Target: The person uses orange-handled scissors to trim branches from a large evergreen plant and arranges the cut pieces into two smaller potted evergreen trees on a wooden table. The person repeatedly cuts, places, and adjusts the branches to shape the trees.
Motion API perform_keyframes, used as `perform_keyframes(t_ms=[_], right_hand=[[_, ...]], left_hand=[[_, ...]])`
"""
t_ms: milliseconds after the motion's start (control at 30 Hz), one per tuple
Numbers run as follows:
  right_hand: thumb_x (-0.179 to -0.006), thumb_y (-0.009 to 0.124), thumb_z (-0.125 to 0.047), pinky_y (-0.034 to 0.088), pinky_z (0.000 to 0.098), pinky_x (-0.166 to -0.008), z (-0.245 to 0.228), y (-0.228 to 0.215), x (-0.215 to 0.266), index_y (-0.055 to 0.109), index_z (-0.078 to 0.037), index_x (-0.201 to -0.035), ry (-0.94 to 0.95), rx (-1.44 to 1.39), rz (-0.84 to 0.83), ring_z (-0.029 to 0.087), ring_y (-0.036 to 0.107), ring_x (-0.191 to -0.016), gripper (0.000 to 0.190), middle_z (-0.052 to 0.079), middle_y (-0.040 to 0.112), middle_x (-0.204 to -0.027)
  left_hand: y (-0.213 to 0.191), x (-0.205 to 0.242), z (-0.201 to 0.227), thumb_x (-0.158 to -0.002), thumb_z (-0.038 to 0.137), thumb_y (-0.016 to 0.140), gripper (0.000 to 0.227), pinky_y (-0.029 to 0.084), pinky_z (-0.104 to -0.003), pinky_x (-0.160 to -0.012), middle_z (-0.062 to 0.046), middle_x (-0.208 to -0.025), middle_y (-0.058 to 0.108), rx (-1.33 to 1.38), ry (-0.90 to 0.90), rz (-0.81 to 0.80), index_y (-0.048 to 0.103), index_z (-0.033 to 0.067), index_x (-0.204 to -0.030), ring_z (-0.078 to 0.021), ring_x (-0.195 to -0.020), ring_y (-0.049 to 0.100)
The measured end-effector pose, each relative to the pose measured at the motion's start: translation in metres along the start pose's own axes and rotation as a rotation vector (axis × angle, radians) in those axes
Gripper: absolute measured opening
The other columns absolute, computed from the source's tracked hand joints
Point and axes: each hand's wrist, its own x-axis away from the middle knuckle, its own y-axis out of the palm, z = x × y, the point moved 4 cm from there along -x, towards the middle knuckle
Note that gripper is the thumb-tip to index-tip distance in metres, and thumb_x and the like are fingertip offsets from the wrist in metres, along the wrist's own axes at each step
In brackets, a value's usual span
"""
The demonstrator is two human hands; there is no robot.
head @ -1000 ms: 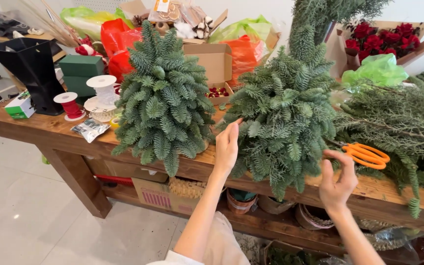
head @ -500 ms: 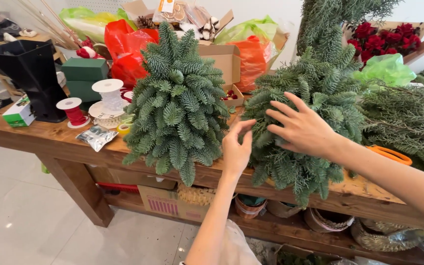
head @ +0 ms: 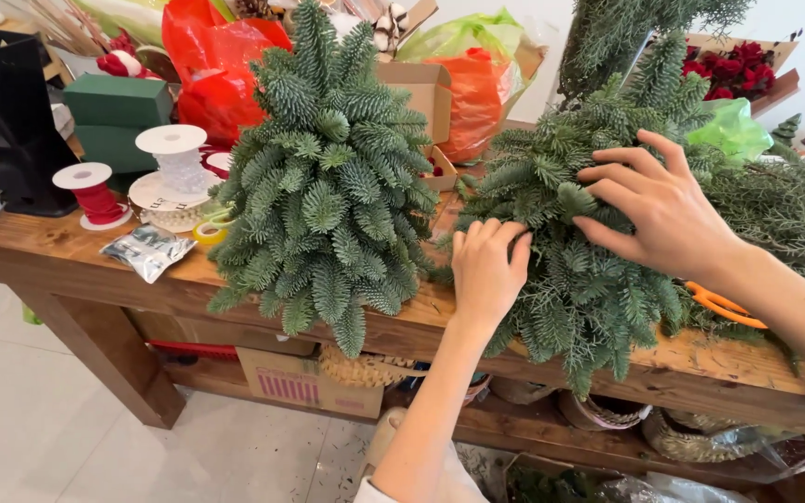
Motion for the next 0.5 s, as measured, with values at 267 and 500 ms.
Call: perform_keyframes(t_ms=[267, 500], right_hand=[[-0.090, 0.068, -0.033, 0.033, 0.0547, -0.121, -0.005, 0.003, -0.003, 0.069, -0.009, -0.107, -0.017, 0.003, 0.028, 0.028, 0.063, -0.122, 0.030, 0.005, 0.074, -0.114], [-0.080, 0.067, -0.044, 0.027, 0.0536, -0.121, -0.013, 0.008, -0.011, 0.069, -0.023, -0.112, -0.073, -0.001, -0.172, 0.022, 0.060, -0.095, 0.038, -0.003, 0.072, -0.090]], left_hand=[[0.018, -0.015, -0.008, -0.090, 0.035, 0.069, 0.026, 0.039, -0.043, -0.079, -0.007, -0.094, 0.050, -0.098, 0.020, 0.099, 0.074, 0.0103, -0.085, -0.0286, -0.096, 0.048], [0.046, -0.023, -0.018, -0.088, 0.032, 0.064, 0.025, 0.033, -0.045, -0.092, -0.009, -0.090, 0.063, 0.117, -0.368, -0.144, 0.070, 0.0096, -0.079, -0.0321, -0.101, 0.053]])
